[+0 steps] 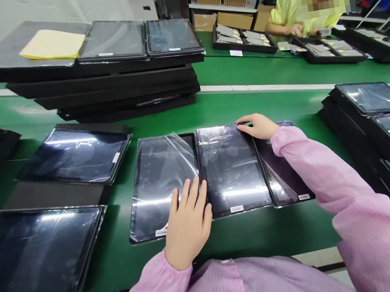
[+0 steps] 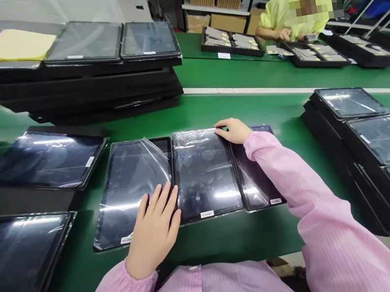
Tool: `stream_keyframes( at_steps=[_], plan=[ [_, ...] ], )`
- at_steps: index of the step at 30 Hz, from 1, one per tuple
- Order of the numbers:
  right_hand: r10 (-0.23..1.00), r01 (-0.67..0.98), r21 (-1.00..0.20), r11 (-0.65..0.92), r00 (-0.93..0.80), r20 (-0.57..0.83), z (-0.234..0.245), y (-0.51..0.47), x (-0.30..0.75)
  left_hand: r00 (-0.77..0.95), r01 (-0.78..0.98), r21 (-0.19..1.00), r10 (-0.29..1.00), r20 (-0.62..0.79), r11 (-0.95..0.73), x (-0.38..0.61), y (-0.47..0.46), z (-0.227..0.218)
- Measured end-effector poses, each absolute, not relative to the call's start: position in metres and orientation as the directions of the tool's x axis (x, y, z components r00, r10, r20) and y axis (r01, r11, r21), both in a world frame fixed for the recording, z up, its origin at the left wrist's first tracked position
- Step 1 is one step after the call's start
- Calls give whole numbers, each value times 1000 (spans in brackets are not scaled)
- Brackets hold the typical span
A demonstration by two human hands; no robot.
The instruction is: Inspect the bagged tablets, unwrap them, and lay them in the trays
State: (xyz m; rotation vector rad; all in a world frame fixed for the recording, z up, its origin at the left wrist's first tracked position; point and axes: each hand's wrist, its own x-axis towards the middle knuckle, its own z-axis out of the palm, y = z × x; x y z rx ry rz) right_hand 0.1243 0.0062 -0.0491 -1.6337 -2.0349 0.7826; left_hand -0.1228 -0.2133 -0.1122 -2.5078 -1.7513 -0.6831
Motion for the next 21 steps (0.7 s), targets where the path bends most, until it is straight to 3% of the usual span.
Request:
stream_keyframes(
  at_steps=[6, 11, 14, 16, 18, 21],
  plan=[
    [931, 715, -629, 307, -362, 44, -53, -14, 129, 212, 908, 307, 945, 248, -285, -122, -202, -111],
    [819, 584, -724, 367, -572, -46, -31, -50, 144, 113, 928, 333, 980, 166, -164, -122, -190, -108],
    [574, 509, -828, 234, -760, -305, -10, -72, 166, 84, 944, 307, 987, 139, -124, -125, -186, -104],
    [432, 536, -836, 118, -786, -443, 0, -81, 187, 117, 951, 274, 987, 113, -144, -131, -184, -100],
    [410, 539, -842, 40, -777, -478, 5, -85, 209, 171, 957, 225, 982, 83, -185, -140, -176, -93],
    [469, 502, -864, -36, -755, -458, 5, -83, 232, 198, 965, 167, 979, 48, -204, -154, -145, -82]
  ],
)
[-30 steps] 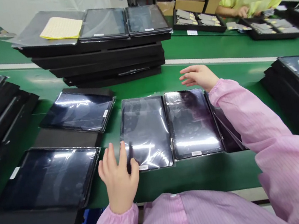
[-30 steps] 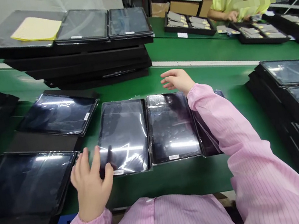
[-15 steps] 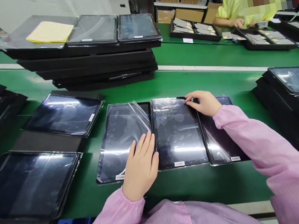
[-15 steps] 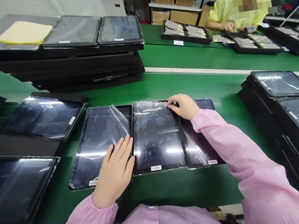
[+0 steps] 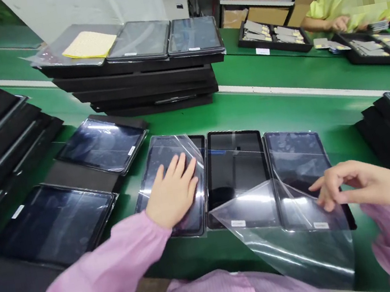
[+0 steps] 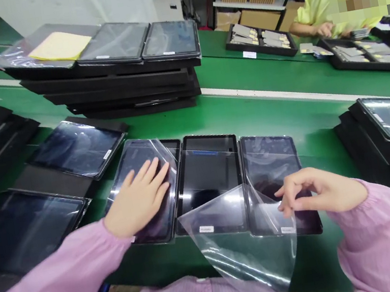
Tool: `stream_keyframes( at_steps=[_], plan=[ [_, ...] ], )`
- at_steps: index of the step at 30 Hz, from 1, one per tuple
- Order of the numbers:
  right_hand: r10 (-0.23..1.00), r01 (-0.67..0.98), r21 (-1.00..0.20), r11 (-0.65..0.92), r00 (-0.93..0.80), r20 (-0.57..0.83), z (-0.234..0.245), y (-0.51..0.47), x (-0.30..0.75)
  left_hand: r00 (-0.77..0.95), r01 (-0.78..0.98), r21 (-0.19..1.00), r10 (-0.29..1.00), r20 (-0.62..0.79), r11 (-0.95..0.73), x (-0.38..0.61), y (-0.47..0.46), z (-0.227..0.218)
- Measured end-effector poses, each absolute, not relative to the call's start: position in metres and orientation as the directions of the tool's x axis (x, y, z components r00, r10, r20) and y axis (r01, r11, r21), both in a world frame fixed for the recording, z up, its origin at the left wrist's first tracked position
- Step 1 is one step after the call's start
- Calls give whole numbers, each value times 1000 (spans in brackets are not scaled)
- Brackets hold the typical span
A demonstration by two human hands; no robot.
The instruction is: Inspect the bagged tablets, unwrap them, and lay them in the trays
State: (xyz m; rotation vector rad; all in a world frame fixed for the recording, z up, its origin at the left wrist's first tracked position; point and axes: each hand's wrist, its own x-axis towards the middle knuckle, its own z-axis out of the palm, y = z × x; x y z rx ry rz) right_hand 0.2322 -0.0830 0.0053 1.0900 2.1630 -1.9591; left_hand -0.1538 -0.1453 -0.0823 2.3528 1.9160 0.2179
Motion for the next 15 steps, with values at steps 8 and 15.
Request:
stream_keyframes(
  at_steps=[8, 15],
  plan=[
    [478, 454, -891, -14, -780, -405, 11, -76, 218, 248, 943, 228, 969, -1, -241, -162, -60, -87],
    [450, 481, -877, 2, -783, -429, 22, -73, 218, 188, 968, 172, 982, 1, -185, -151, -126, -83]
  ],
)
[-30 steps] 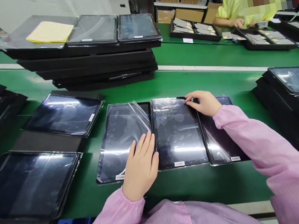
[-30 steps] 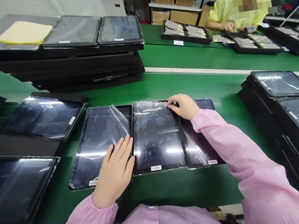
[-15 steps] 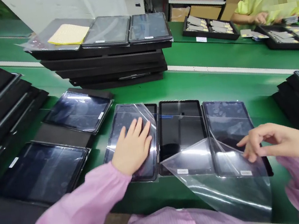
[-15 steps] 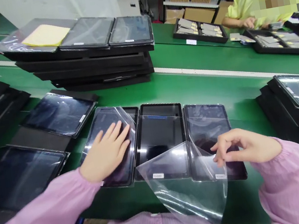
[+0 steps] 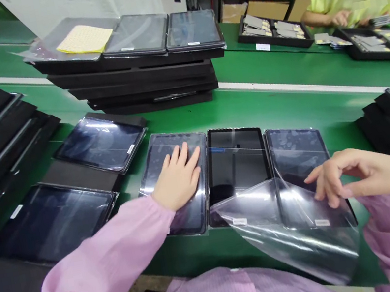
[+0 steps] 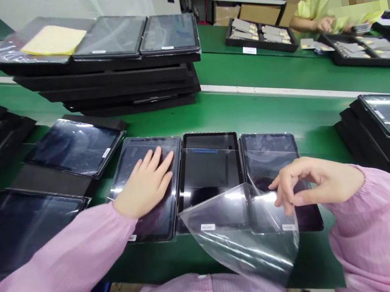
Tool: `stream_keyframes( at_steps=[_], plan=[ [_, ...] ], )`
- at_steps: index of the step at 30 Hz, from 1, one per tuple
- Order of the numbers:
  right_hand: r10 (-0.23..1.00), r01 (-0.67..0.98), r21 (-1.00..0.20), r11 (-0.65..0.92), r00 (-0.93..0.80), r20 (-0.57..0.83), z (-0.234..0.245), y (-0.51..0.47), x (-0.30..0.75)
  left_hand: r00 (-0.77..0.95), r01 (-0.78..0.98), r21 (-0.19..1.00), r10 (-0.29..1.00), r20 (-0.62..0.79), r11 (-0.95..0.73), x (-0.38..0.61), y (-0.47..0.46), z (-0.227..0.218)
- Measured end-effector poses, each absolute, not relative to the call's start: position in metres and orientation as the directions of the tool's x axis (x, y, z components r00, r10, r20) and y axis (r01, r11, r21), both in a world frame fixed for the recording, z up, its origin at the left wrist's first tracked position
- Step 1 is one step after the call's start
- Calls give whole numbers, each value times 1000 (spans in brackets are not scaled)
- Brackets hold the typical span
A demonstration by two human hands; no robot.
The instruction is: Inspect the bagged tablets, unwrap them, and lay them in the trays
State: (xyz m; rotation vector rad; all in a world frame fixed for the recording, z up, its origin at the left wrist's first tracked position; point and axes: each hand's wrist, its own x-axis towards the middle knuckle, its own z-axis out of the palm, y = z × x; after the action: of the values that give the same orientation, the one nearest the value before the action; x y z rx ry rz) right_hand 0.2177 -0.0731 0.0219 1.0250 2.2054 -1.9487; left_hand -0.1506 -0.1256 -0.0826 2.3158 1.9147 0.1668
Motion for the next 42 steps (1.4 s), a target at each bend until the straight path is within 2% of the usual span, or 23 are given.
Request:
stream_keyframes(
  at_steps=[2, 6, 10, 13, 15, 17, 23, 26, 29, 32, 34, 36, 39, 42],
  plan=[
    [435, 481, -877, -9, -787, -437, 17, -72, 219, 233, 960, 152, 972, 32, -235, -141, -155, -83],
    [388, 437, -895, -85, -813, -434, -4, -65, 217, 276, 942, 138, 940, 201, -306, -119, -201, -95],
    [380, 430, -878, -212, -791, -479, -27, -55, 213, 267, 905, 266, 930, 252, -332, -120, -216, -105],
    [388, 425, -871, -248, -780, -491, -37, -53, 216, 361, 823, 370, 900, 244, -430, -134, -217, -100],
    [388, 410, -873, -264, -784, -485, -41, -53, 220, 409, 795, 387, 884, 227, -467, -140, -215, -95],
    [384, 383, -883, -270, -799, -464, -44, -52, 222, 404, 804, 378, 888, 221, -459, -142, -213, -91],
    [392, 182, -947, -264, -877, -278, -56, -52, 225, 273, 825, 425, 921, 279, -373, -132, -206, -87],
    [479, 145, -958, -247, -842, -251, -53, -49, 222, 275, 872, 318, 909, 313, -373, -129, -207, -89],
    [664, 138, -978, -156, -718, -207, -41, -37, 206, 230, 927, 206, 908, 351, -314, -127, -208, -94],
    [876, 221, -974, -47, -460, -147, -26, -19, 175, 146, 952, 195, 910, 388, -236, -125, -207, -100],
    [929, 262, -965, -18, -352, -113, -18, -10, 148, 128, 948, 225, 916, 380, -226, -125, -206, -101],
    [903, 287, -958, -11, -409, -133, -12, -5, 120, 161, 930, 257, 922, 353, -262, -127, -205, -100],
    [758, 303, -952, -39, -612, -226, -7, -6, 76, 240, 898, 288, 919, 313, -333, -130, -204, -98],
    [677, 281, -954, -101, -683, -273, -7, -9, 37, 248, 893, 301, 924, 291, -335, -131, -202, -95]
  ],
)
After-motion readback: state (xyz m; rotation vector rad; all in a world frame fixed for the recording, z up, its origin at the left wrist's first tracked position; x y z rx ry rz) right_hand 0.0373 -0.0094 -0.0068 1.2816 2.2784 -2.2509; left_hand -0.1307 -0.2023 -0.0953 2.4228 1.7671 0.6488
